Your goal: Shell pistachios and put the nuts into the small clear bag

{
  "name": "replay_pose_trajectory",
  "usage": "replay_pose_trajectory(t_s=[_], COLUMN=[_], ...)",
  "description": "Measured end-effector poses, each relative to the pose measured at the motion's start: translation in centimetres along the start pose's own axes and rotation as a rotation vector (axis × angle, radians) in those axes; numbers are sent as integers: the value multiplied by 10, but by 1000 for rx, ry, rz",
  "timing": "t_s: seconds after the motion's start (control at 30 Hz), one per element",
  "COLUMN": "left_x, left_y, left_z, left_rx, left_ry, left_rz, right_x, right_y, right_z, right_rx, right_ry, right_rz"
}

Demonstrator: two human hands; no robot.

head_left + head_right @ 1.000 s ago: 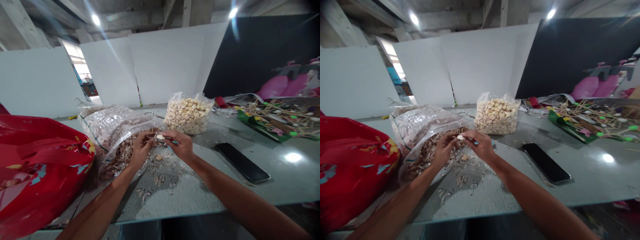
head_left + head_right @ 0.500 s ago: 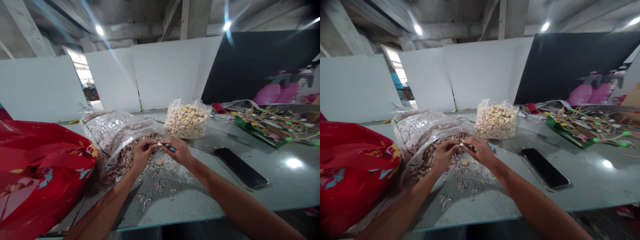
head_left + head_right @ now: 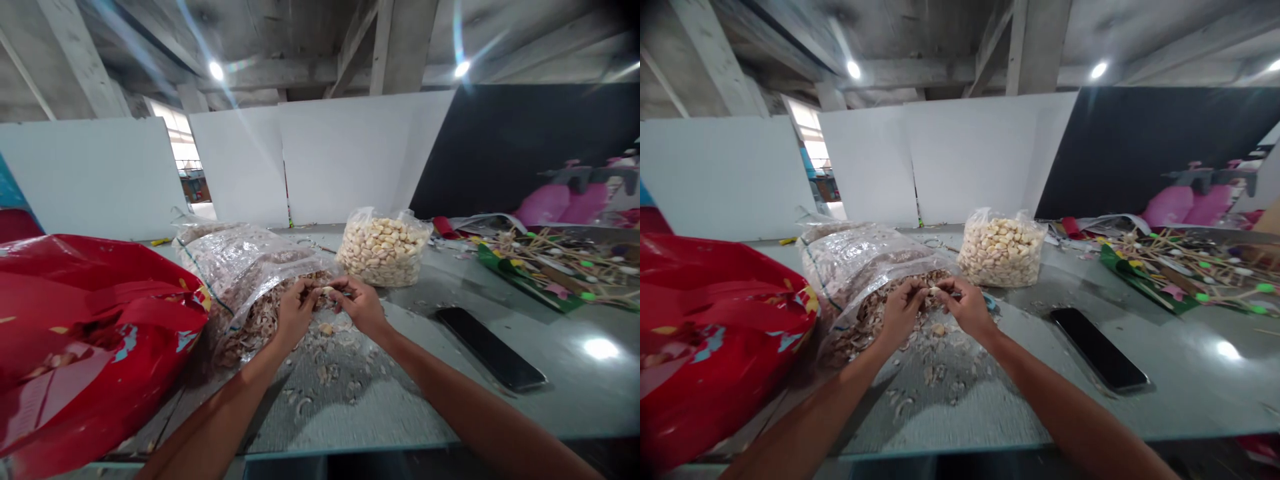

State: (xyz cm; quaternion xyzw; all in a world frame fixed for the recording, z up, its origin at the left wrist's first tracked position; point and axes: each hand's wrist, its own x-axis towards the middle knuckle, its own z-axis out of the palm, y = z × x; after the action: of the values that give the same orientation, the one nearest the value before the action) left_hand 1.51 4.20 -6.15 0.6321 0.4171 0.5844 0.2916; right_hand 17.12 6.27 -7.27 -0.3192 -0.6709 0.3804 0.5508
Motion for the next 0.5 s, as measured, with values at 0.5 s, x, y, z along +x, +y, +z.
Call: replay_pose_trajectory(t_s=[0.5], left_x=[1], left_y=[-8], left_z=[5], left_rx=[-238], left_ry=[-32], left_rz=[44], right_x=[2], right_y=[3], right_z=[-4], right_rx=[594], right_ry=[-188], right_rz=[228])
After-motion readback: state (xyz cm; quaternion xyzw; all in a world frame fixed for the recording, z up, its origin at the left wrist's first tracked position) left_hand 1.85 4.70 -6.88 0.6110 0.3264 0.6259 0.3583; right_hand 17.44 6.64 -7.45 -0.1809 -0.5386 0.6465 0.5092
